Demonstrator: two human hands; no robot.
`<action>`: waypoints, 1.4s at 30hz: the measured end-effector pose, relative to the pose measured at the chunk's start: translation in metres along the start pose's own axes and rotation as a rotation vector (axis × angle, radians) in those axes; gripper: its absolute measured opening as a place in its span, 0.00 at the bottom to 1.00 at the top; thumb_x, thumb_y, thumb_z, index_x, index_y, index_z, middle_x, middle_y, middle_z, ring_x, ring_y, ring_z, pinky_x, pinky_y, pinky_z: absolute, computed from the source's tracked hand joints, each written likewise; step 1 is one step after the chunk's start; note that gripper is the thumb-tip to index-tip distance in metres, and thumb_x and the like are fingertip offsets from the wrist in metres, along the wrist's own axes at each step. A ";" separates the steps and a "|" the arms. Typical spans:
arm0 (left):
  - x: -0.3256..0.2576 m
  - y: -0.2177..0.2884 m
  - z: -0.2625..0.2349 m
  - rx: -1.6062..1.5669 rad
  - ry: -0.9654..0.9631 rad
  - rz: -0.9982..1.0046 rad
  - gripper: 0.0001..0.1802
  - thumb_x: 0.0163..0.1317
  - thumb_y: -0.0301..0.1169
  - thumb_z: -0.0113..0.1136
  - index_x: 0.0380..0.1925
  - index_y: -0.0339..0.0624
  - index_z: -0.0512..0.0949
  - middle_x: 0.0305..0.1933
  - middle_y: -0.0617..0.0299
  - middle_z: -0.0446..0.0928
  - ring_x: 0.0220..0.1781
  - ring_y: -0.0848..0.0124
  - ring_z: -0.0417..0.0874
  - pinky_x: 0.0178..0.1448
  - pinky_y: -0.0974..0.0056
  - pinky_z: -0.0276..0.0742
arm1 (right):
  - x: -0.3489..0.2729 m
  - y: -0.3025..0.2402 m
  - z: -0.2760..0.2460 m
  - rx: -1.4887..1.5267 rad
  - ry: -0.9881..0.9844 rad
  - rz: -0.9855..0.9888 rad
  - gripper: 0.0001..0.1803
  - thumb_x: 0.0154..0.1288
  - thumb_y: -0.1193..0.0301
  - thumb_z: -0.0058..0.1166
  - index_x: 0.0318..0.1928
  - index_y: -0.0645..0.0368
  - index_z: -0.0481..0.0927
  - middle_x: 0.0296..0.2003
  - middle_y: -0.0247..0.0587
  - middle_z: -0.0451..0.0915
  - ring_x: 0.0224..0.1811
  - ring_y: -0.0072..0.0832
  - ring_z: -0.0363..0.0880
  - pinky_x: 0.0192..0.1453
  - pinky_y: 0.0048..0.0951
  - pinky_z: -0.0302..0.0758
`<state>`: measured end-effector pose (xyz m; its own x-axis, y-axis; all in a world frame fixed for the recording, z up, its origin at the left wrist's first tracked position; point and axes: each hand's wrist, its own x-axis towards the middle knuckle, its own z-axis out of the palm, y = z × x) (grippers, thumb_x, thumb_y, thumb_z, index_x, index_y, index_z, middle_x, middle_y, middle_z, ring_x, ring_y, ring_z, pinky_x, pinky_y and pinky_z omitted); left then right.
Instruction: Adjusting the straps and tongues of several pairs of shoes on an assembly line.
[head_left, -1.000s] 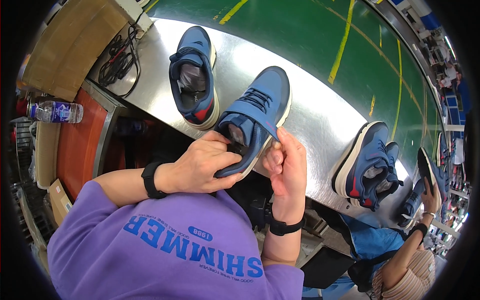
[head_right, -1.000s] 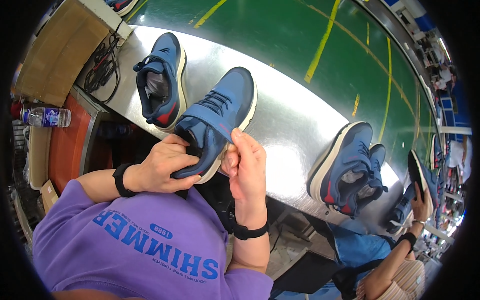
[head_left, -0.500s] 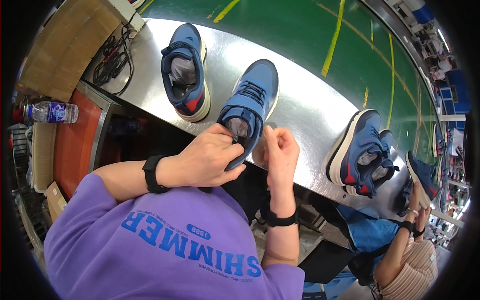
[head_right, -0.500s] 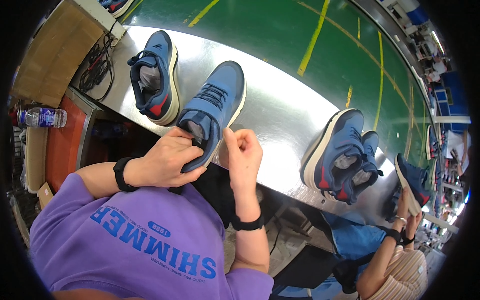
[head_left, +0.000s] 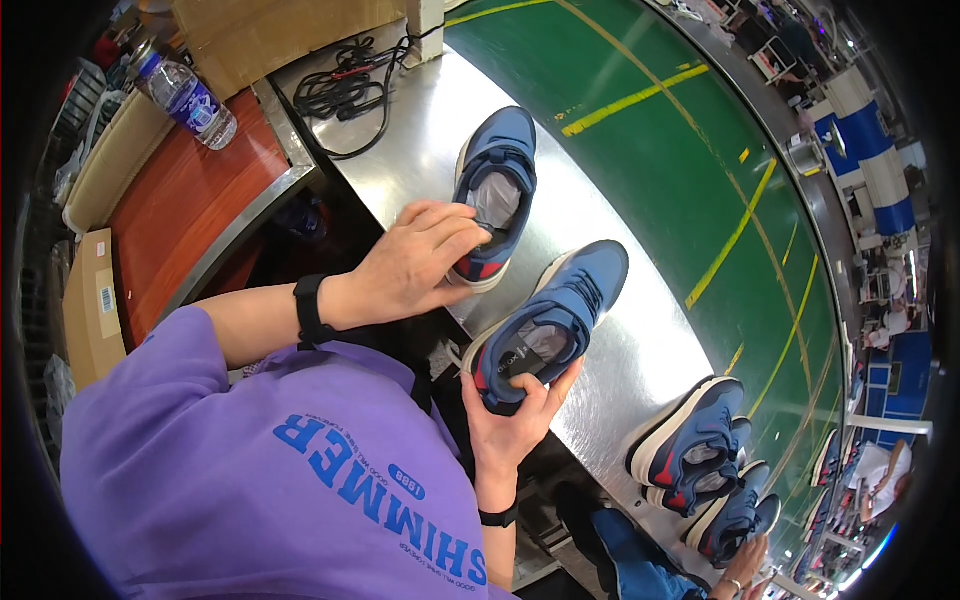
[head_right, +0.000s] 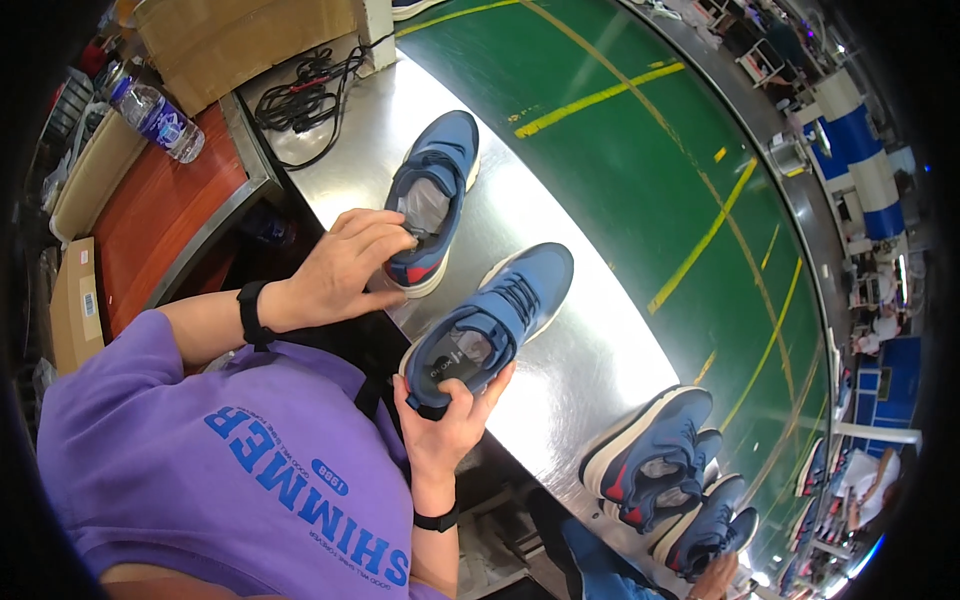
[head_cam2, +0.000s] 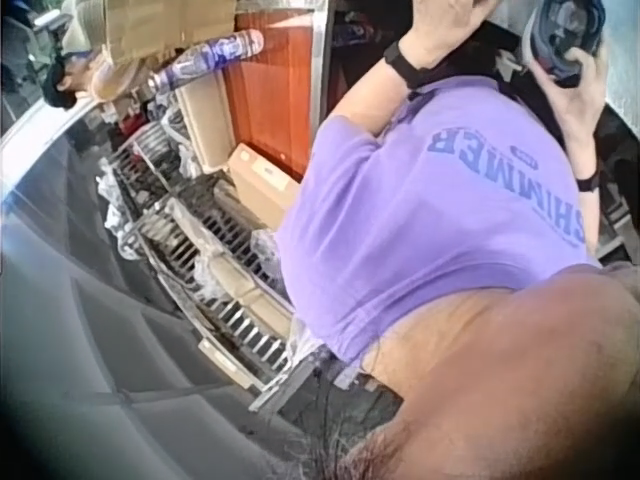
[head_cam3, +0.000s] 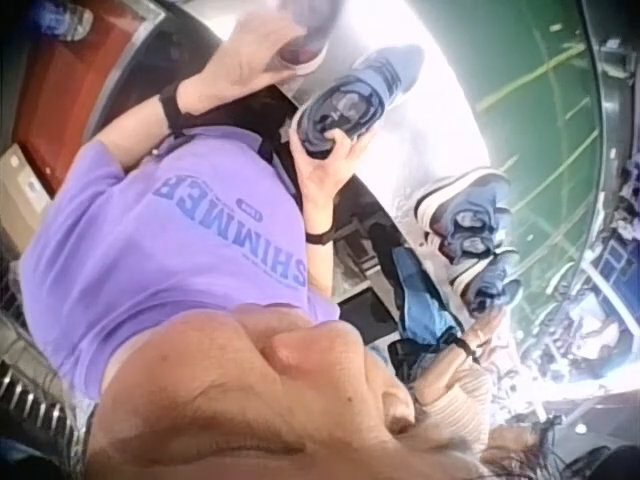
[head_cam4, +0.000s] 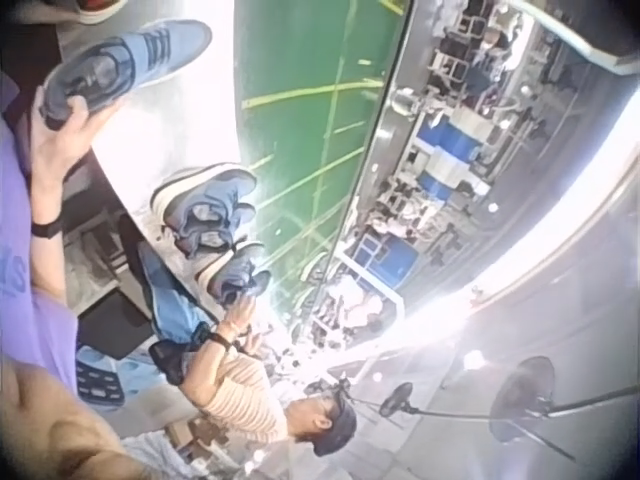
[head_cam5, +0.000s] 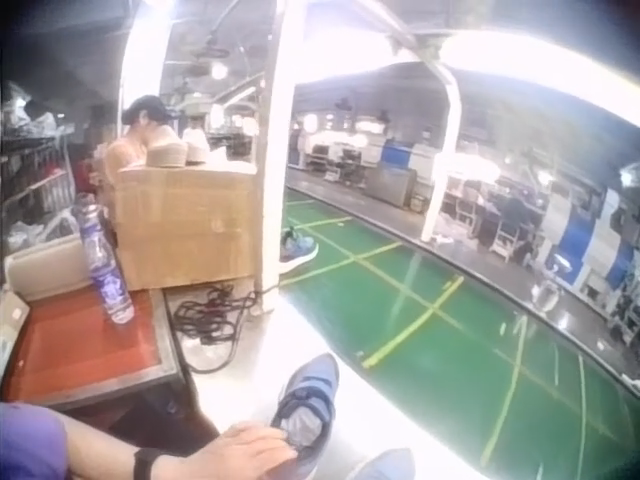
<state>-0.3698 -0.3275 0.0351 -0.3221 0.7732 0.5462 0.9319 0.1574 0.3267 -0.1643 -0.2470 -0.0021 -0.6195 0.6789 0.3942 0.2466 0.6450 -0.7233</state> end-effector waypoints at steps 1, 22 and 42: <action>-0.001 -0.008 0.004 -0.080 -0.051 0.006 0.26 0.44 0.32 0.72 0.44 0.41 0.74 0.50 0.54 0.75 0.57 0.56 0.74 0.62 0.53 0.65 | -0.001 0.001 -0.002 -0.024 0.011 0.027 0.30 0.37 0.67 0.78 0.37 0.57 0.69 0.67 0.72 0.53 0.69 0.62 0.57 0.68 0.48 0.62; 0.037 -0.017 0.013 -0.251 0.043 0.202 0.13 0.46 0.28 0.62 0.34 0.40 0.76 0.36 0.61 0.72 0.37 0.64 0.74 0.36 0.64 0.74 | 0.058 -0.057 0.038 -0.445 -0.194 -0.247 0.18 0.49 0.64 0.70 0.37 0.61 0.79 0.32 0.41 0.76 0.46 0.40 0.75 0.62 0.46 0.63; 0.013 -0.021 -0.017 -0.577 0.007 -0.322 0.08 0.68 0.29 0.51 0.39 0.37 0.77 0.36 0.57 0.77 0.36 0.66 0.79 0.40 0.66 0.74 | 0.048 -0.043 0.024 -0.101 -0.144 -0.162 0.11 0.48 0.73 0.70 0.26 0.64 0.79 0.20 0.43 0.74 0.23 0.39 0.71 0.34 0.36 0.73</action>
<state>-0.3961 -0.3311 0.0484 -0.5729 0.7379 0.3568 0.5508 0.0243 0.8343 -0.2228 -0.2501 0.0343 -0.7551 0.5113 0.4104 0.2039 0.7781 -0.5942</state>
